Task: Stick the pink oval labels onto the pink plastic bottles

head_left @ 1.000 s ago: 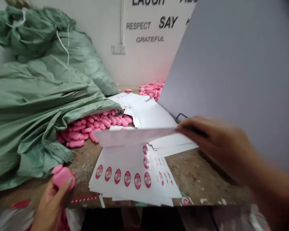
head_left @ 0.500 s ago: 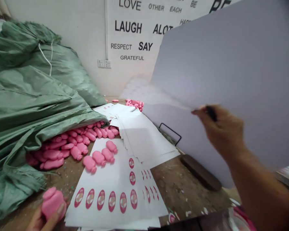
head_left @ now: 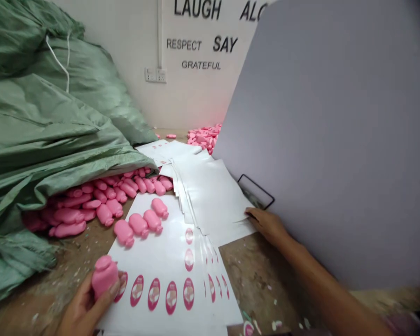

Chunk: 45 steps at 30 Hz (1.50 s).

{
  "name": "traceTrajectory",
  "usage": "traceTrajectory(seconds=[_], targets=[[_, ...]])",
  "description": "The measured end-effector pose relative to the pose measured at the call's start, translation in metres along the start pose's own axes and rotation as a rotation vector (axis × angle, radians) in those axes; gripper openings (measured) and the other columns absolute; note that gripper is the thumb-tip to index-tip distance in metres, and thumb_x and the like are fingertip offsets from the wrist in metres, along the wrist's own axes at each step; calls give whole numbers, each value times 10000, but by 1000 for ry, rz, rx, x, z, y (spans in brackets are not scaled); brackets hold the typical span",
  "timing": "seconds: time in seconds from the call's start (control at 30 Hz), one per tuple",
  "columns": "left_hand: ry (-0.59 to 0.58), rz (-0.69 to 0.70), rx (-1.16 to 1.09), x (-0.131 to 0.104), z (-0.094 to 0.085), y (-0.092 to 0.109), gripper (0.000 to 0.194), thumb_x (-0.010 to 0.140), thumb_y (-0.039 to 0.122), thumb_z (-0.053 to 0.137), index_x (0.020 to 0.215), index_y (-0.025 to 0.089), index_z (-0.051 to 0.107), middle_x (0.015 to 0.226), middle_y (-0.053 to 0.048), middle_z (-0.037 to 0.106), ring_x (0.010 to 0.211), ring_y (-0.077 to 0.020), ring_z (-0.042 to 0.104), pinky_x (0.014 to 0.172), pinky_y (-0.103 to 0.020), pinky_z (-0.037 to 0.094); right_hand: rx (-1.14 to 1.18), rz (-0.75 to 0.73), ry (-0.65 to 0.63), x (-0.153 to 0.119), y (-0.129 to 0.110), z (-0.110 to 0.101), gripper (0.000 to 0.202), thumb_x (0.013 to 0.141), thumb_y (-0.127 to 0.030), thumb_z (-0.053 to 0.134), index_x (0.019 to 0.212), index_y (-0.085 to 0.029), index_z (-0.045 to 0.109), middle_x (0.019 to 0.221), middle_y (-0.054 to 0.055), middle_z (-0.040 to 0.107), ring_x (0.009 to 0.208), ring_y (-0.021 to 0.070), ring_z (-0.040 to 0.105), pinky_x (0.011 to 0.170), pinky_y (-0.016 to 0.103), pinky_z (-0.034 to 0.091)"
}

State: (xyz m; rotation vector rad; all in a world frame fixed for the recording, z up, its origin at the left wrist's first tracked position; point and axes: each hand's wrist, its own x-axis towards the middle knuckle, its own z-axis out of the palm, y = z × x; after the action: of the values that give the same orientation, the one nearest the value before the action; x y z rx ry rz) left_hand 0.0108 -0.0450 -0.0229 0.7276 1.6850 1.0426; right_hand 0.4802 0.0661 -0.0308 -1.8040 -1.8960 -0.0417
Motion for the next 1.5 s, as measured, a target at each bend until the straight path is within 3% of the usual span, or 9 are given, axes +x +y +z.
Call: traceTrajectory(seconds=[0.17, 0.27, 0.37, 0.43, 0.5, 0.63, 0.87, 1.27, 1.5], targets=[[-165, 62, -22, 0, 13, 15, 561, 644, 505, 837, 1065, 186, 648, 1024, -68, 767, 930, -225, 720, 827, -318, 571, -30, 175, -41, -25, -21, -2, 283, 848, -369, 502, 930, -214, 724, 1107, 199, 716, 1058, 397, 619, 908, 595, 422], [-295, 74, -85, 5, 30, 17, 453, 737, 485, 782, 1043, 189, 628, 1027, -52, 738, 809, -165, 702, 738, -282, 548, 195, 328, -109, -49, -81, 3, 341, 856, -475, 558, 1077, -247, 681, 1063, 133, 721, 966, 323, 652, 838, 487, 481], [-389, 49, -140, 7, 49, 20, 376, 788, 447, 743, 1034, 192, 617, 1043, -53, 722, 797, -148, 693, 736, -274, 535, 545, 330, -359, -79, -155, 13, 414, 839, -526, 607, 1139, -241, 587, 811, 45, 692, 715, 228, 640, 633, 353, 491], [-437, 18, -189, 7, 62, 22, 346, 789, 407, 738, 1029, 196, 603, 1042, -54, 720, 818, -154, 696, 759, -285, 538, 585, 301, -504, -97, -191, 22, 380, 892, -519, 528, 1139, -229, 537, 726, 8, 654, 629, 203, 615, 578, 324, 457], [-478, -19, -241, 7, 72, 21, 327, 781, 367, 735, 1019, 196, 589, 1031, -52, 719, 834, -162, 698, 776, -300, 542, 530, 265, -537, -110, -210, 28, 248, 939, -437, 459, 1051, -234, 547, 747, 8, 671, 669, 203, 635, 620, 321, 449], [-523, -48, -293, 7, 87, 9, 330, 788, 321, 722, 1057, 193, 580, 1033, -57, 723, 961, -182, 695, 927, -346, 524, 404, 155, -501, -121, -215, 32, 179, 951, -338, 467, 881, -241, 600, 811, 14, 719, 721, 201, 636, 684, 322, 416], [-495, -67, -302, 7, 92, -2, 305, 822, 315, 682, 1078, 197, 566, 1062, -68, 718, 1121, -210, 650, 1038, -394, 473, 203, -4, -377, -121, -222, 38, 162, 951, -264, 490, 875, -221, 625, 762, 22, 746, 622, 187, 609, 674, 324, 317], [-496, -78, -351, 5, 92, 0, 299, 812, 291, 738, 1066, 192, 614, 1033, -48, 722, 1086, -193, 644, 1044, -386, 453, 143, -46, -333, -118, -225, 43, 175, 943, -234, 487, 817, -202, 604, 678, 6, 713, 537, 152, 531, 668, 304, 288], [-501, -83, -364, 6, 91, -1, 282, 808, 286, 742, 1043, 193, 617, 1021, -48, 727, 1088, -197, 648, 1035, -383, 458, 221, 73, -463, -110, -223, 41, 130, 904, -274, 532, 821, -221, 617, 721, 2, 725, 592, 169, 566, 629, 290, 284]])
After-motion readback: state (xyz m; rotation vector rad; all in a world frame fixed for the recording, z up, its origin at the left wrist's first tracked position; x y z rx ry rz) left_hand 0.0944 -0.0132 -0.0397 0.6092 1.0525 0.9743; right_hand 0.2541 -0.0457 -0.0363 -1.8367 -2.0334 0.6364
